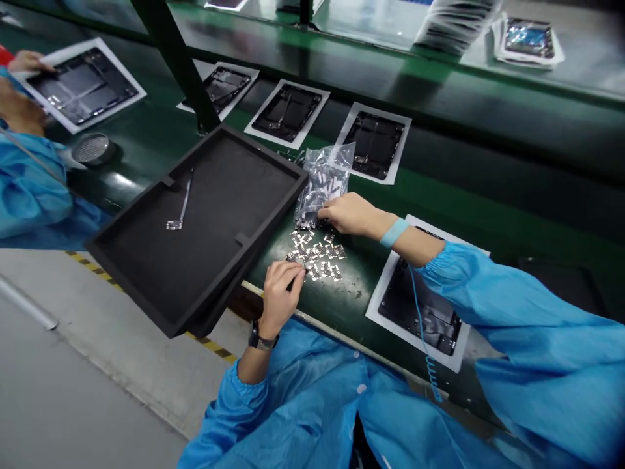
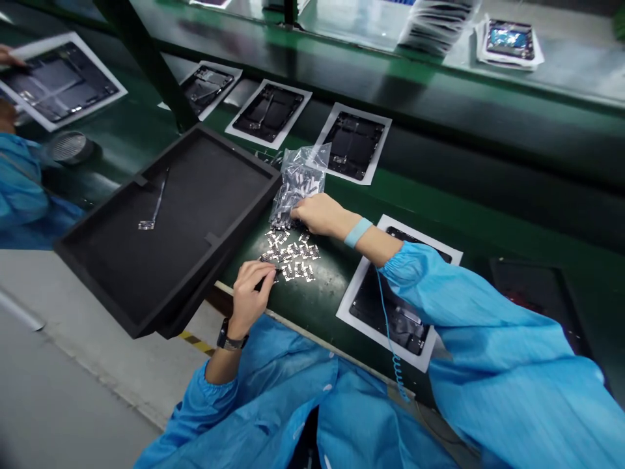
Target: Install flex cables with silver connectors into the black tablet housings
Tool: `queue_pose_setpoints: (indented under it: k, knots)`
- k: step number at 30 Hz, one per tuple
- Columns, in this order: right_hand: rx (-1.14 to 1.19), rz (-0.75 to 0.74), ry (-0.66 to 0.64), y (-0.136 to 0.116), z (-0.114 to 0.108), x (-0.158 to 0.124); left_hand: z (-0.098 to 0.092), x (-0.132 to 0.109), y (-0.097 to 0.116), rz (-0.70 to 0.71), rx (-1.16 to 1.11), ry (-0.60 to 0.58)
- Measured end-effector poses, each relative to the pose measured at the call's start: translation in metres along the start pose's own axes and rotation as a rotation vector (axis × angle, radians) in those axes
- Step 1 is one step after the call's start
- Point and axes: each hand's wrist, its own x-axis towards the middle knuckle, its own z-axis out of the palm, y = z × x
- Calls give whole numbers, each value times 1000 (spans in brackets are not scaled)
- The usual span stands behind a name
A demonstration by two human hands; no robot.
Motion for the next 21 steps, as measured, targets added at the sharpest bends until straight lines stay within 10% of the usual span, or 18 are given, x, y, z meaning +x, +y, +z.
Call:
queue_pose_setpoints:
  k: [10,16,21]
  knots:
    - [63,-34,97,3,14,-7,-1,0,0,-37,-2,-1]
    - [632,98,483,-13,13,-12,-2,-2,3,-90,-48,40]
    - [1141,242,763,-35,-17,-32,-2,-1,4,-415,-314,193]
